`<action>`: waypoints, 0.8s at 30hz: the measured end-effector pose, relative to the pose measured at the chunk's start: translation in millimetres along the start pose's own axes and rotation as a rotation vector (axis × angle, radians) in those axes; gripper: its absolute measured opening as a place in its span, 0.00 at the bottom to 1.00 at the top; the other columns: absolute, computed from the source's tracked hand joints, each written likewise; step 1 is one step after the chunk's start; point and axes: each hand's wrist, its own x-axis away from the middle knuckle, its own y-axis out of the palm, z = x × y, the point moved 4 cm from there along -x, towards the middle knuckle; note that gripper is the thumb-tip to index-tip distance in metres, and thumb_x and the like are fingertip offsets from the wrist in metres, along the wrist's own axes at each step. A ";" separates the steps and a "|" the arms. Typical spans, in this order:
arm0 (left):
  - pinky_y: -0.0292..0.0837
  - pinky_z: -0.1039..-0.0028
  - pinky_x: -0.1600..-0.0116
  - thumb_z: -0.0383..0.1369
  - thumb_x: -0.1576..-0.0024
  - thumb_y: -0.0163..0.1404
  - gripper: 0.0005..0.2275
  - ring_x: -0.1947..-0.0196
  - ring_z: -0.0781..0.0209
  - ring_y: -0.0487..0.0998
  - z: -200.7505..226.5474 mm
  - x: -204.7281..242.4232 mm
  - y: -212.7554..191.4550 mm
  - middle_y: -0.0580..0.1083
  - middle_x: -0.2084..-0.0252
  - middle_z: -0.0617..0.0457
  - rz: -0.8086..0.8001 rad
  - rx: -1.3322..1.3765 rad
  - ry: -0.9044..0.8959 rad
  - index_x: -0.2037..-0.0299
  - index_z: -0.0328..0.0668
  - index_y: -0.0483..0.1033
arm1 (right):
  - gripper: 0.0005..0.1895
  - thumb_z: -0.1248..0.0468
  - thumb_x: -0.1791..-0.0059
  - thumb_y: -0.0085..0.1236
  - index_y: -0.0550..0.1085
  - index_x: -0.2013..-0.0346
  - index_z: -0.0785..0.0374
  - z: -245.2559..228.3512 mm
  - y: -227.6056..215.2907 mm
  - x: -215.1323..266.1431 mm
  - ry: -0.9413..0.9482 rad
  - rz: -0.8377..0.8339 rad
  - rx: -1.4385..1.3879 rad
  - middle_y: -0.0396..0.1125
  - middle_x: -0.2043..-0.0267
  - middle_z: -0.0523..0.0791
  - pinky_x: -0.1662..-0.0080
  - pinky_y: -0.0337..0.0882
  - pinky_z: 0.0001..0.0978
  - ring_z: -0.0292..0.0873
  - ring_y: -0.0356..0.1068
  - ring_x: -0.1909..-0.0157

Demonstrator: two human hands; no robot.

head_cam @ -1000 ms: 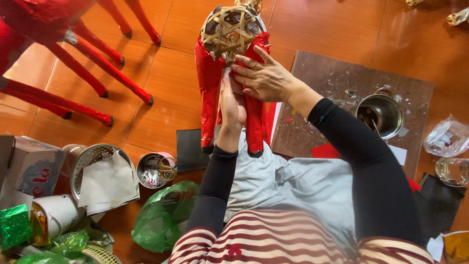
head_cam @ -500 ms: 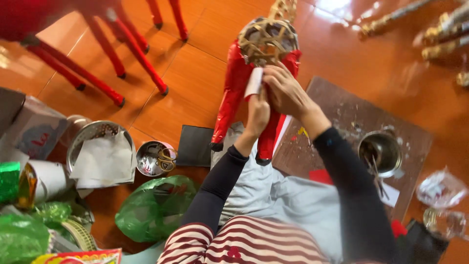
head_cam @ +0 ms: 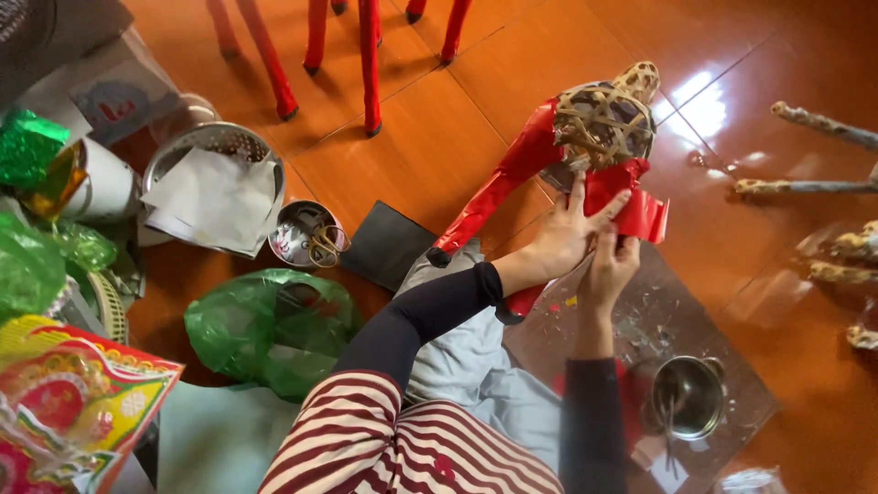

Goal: Applying red paper strips to a bamboo effigy frame using glue and a brush.

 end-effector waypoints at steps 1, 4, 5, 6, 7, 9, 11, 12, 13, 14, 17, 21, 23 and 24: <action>0.78 0.52 0.47 0.32 0.38 0.46 0.34 0.45 0.30 0.68 -0.9 -0.7 0.8 0.29 0.22 0.24 0.009 0.005 -0.005 0.25 0.79 0.45 | 0.13 0.62 0.36 0.54 0.70 0.53 0.73 -5.9 3.4 -6.2 -0.007 -0.008 0.004 0.67 0.58 0.47 0.55 0.68 0.35 0.42 0.65 0.58; 0.75 0.50 0.41 0.34 0.40 0.51 0.33 0.45 0.30 0.69 0.0 0.1 -1.7 0.31 0.22 0.22 0.136 0.000 0.067 0.26 0.80 0.50 | 0.12 0.65 0.43 0.49 0.71 0.45 0.65 16.6 5.6 -19.3 0.317 0.190 -0.816 0.73 0.50 0.44 0.54 0.75 0.30 0.38 0.73 0.57; 0.74 0.50 0.40 0.35 0.42 0.52 0.34 0.43 0.28 0.68 -1.4 0.9 -3.1 0.32 0.22 0.21 0.152 0.004 0.087 0.27 0.80 0.50 | 0.12 0.66 0.41 0.50 0.71 0.44 0.68 35.5 6.7 -24.2 0.322 0.170 -0.920 0.73 0.51 0.47 0.54 0.75 0.32 0.41 0.73 0.57; 0.73 0.49 0.39 0.36 0.43 0.54 0.35 0.42 0.27 0.68 -2.6 1.4 -4.5 0.33 0.23 0.21 0.168 0.009 0.107 0.28 0.80 0.50 | 0.11 0.67 0.39 0.51 0.70 0.43 0.70 54.3 7.6 -29.5 0.327 0.150 -1.024 0.73 0.52 0.50 0.54 0.75 0.34 0.44 0.73 0.58; 0.73 0.49 0.39 0.36 0.43 0.54 0.35 0.42 0.27 0.68 -4.4 2.8 -6.7 0.33 0.23 0.21 0.170 0.010 0.108 0.28 0.80 0.50 | 0.11 0.67 0.39 0.51 0.70 0.43 0.70 53.9 11.2 -31.9 0.325 0.150 -1.024 0.73 0.52 0.50 0.54 0.75 0.34 0.44 0.73 0.58; 0.71 0.49 0.36 0.37 0.43 0.55 0.39 0.38 0.25 0.67 -8.1 4.0 -11.6 0.40 0.23 0.23 0.169 0.113 0.110 0.25 0.72 0.42 | 0.16 0.70 0.43 0.47 0.69 0.41 0.73 61.6 19.0 -34.0 0.543 0.293 -1.080 0.75 0.49 0.54 0.44 0.77 0.40 0.50 0.78 0.49; 0.69 0.49 0.35 0.38 0.44 0.57 0.42 0.36 0.27 0.66 -13.0 6.3 -23.0 0.45 0.24 0.25 0.164 0.250 0.075 0.24 0.66 0.38 | 0.16 0.70 0.43 0.47 0.69 0.41 0.71 77.2 22.4 -41.0 0.458 0.204 -1.097 0.74 0.48 0.53 0.45 0.78 0.41 0.51 0.77 0.49; 0.66 0.49 0.34 0.39 0.44 0.59 0.46 0.34 0.29 0.66 -16.4 7.2 -28.6 0.49 0.25 0.27 0.154 0.388 0.039 0.23 0.60 0.34 | 0.15 0.69 0.43 0.47 0.68 0.41 0.70 82.7 25.0 -45.4 0.376 0.117 -1.110 0.73 0.48 0.53 0.46 0.80 0.42 0.51 0.76 0.48; 0.66 0.49 0.34 0.39 0.44 0.59 0.46 0.34 0.29 0.66 -19.6 4.7 -29.4 0.49 0.25 0.27 0.157 0.384 0.042 0.23 0.60 0.34 | 0.15 0.69 0.43 0.47 0.68 0.41 0.70 84.2 26.6 -46.2 0.372 0.116 -1.113 0.73 0.48 0.53 0.46 0.80 0.42 0.51 0.76 0.48; 0.66 0.50 0.34 0.42 0.45 0.60 0.48 0.34 0.33 0.67 -25.9 1.7 -27.1 0.55 0.28 0.29 0.102 0.560 -0.044 0.23 0.56 0.32 | 0.14 0.70 0.43 0.46 0.69 0.43 0.71 85.1 28.1 -47.3 0.358 0.100 -1.100 0.73 0.48 0.53 0.46 0.80 0.43 0.51 0.77 0.49; 0.66 0.54 0.33 0.44 0.46 0.59 0.50 0.35 0.39 0.70 -35.4 -2.2 -21.5 0.64 0.32 0.33 -0.038 0.847 -0.165 0.23 0.52 0.29 | 0.12 0.70 0.42 0.47 0.69 0.45 0.71 115.3 31.0 -55.2 0.327 0.101 -1.080 0.73 0.48 0.54 0.46 0.80 0.43 0.51 0.77 0.49; 0.66 0.57 0.33 0.44 0.45 0.58 0.50 0.33 0.44 0.69 -34.5 -1.2 -15.5 0.64 0.31 0.35 -0.116 1.028 -0.092 0.22 0.50 0.28 | 0.06 0.68 0.42 0.51 0.67 0.50 0.66 126.5 36.7 -62.5 0.371 0.138 -1.005 0.73 0.51 0.54 0.51 0.80 0.45 0.52 0.77 0.54; 0.65 0.57 0.32 0.43 0.45 0.58 0.50 0.32 0.44 0.68 -37.5 -1.9 -6.4 0.63 0.30 0.35 -0.092 1.022 -0.053 0.22 0.50 0.28 | 0.09 0.67 0.42 0.54 0.67 0.49 0.67 137.2 38.8 -68.8 0.365 0.123 -0.991 0.73 0.51 0.54 0.51 0.81 0.43 0.51 0.77 0.54; 0.64 0.58 0.32 0.43 0.44 0.58 0.49 0.31 0.44 0.67 -38.7 -2.2 -2.7 0.62 0.29 0.34 -0.066 1.018 -0.015 0.22 0.49 0.28 | 0.12 0.67 0.43 0.57 0.67 0.48 0.67 142.3 40.2 -72.0 0.359 0.107 -0.975 0.73 0.51 0.53 0.51 0.82 0.42 0.50 0.77 0.54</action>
